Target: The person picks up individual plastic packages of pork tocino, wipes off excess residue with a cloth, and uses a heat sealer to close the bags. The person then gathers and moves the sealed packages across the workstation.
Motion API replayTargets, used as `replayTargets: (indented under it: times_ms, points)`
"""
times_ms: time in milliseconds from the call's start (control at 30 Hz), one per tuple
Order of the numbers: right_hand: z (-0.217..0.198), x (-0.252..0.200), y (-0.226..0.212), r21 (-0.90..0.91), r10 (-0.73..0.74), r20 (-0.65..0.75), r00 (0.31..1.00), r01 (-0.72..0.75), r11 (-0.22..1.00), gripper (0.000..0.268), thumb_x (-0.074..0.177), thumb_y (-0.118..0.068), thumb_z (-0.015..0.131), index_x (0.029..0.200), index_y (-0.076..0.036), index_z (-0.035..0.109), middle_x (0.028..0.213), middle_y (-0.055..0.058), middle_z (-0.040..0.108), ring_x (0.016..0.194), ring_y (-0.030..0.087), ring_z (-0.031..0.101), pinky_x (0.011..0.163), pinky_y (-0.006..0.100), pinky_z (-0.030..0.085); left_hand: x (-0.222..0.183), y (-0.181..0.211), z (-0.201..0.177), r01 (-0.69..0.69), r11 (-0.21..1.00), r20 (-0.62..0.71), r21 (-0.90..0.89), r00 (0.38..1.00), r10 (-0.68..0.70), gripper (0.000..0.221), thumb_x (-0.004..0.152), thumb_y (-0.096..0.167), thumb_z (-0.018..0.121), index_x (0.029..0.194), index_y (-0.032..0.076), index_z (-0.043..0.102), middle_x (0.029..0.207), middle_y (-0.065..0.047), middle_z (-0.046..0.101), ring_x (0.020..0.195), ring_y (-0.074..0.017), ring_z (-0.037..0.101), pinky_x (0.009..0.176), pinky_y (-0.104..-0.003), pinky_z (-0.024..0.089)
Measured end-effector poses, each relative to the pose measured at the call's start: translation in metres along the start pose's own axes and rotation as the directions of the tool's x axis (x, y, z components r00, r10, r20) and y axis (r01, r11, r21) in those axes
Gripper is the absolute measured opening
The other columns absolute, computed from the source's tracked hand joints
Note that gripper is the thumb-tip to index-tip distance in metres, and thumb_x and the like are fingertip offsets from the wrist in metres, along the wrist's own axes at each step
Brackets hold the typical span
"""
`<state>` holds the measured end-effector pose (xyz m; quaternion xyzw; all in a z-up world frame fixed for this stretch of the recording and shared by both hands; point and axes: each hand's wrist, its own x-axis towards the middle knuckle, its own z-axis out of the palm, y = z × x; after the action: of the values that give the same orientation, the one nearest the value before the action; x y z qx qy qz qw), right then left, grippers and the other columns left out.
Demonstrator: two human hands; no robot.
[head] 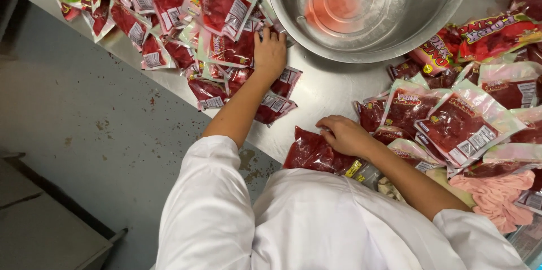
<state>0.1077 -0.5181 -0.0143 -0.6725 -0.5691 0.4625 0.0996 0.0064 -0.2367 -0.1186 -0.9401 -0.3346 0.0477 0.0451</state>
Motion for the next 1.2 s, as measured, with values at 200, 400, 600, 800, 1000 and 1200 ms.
replayTargets:
  times_ms: [200,400,600,800,1000,1200]
  points:
    - [0.002,0.016,0.002,-0.032,-0.027,-0.031,0.999,0.026,0.999,0.032,0.101,-0.02,0.055,0.127,-0.007,0.066,0.112,0.018,0.072,0.113,0.035,0.068,0.097,0.045,0.055,-0.003,-0.017,0.001,0.033,0.999,-0.508,-0.028,0.86,-0.043,0.012,0.073,0.011,0.076,0.082,0.01,0.069,0.075,-0.01,0.067,0.094,-0.0299,0.058,0.081,-0.045,0.045]
    - [0.001,0.054,-0.009,0.141,-0.022,-0.073,0.997,0.032,0.989,0.043,0.101,-0.015,0.052,0.141,-0.001,0.056,0.13,0.025,0.064,0.124,0.038,0.062,0.102,0.048,0.053,-0.028,-0.05,-0.02,0.266,0.942,-0.488,-0.206,0.806,-0.335,0.034,0.066,0.015,0.083,0.092,0.01,0.063,0.078,-0.008,0.064,0.086,-0.0296,0.062,0.07,-0.043,0.051]
    - [-0.017,0.105,-0.03,0.141,-0.047,-0.18,0.983,0.073,0.987,0.073,0.095,-0.027,0.066,0.154,0.004,0.037,0.156,0.033,0.037,0.144,0.049,0.039,0.115,0.056,0.04,-0.046,-0.066,-0.044,0.273,0.875,-0.47,-0.399,0.759,-0.451,0.023,0.071,-0.001,0.074,0.088,0.006,0.059,0.074,-0.012,0.063,0.082,-0.0353,0.063,0.075,-0.042,0.052]
    - [-0.006,0.158,-0.017,0.085,0.041,-0.156,0.987,-0.027,0.996,0.082,0.094,-0.034,0.068,0.16,-0.002,0.032,0.153,0.021,0.043,0.133,0.042,0.04,0.111,0.058,0.037,-0.054,-0.072,-0.049,0.303,0.859,-0.435,-0.412,0.763,-0.477,0.02,0.075,0.005,0.073,0.089,0.006,0.058,0.075,-0.014,0.061,0.084,-0.0356,0.063,0.078,-0.044,0.053]
    - [0.034,0.168,-0.028,0.325,0.034,-0.147,0.989,0.016,0.946,0.044,0.096,-0.028,0.064,0.137,-0.009,0.065,0.123,0.019,0.071,0.121,0.044,0.062,0.099,0.058,0.049,-0.057,-0.069,-0.056,0.296,0.84,-0.411,-0.455,0.767,-0.492,0.017,0.077,0.002,0.069,0.088,0.006,0.056,0.074,-0.013,0.059,0.085,-0.0345,0.061,0.079,-0.042,0.053]
    - [0.044,0.116,-0.093,0.067,-0.127,-0.397,0.909,0.167,0.984,0.03,0.088,-0.033,0.071,0.105,-0.009,0.074,0.116,0.018,0.057,0.109,0.045,0.055,0.095,0.053,0.048,-0.058,-0.067,-0.056,0.263,0.841,-0.409,-0.473,0.78,-0.474,0.017,0.078,0.002,0.069,0.087,0.006,0.055,0.075,-0.014,0.057,0.086,-0.036,0.061,0.079,-0.045,0.052]
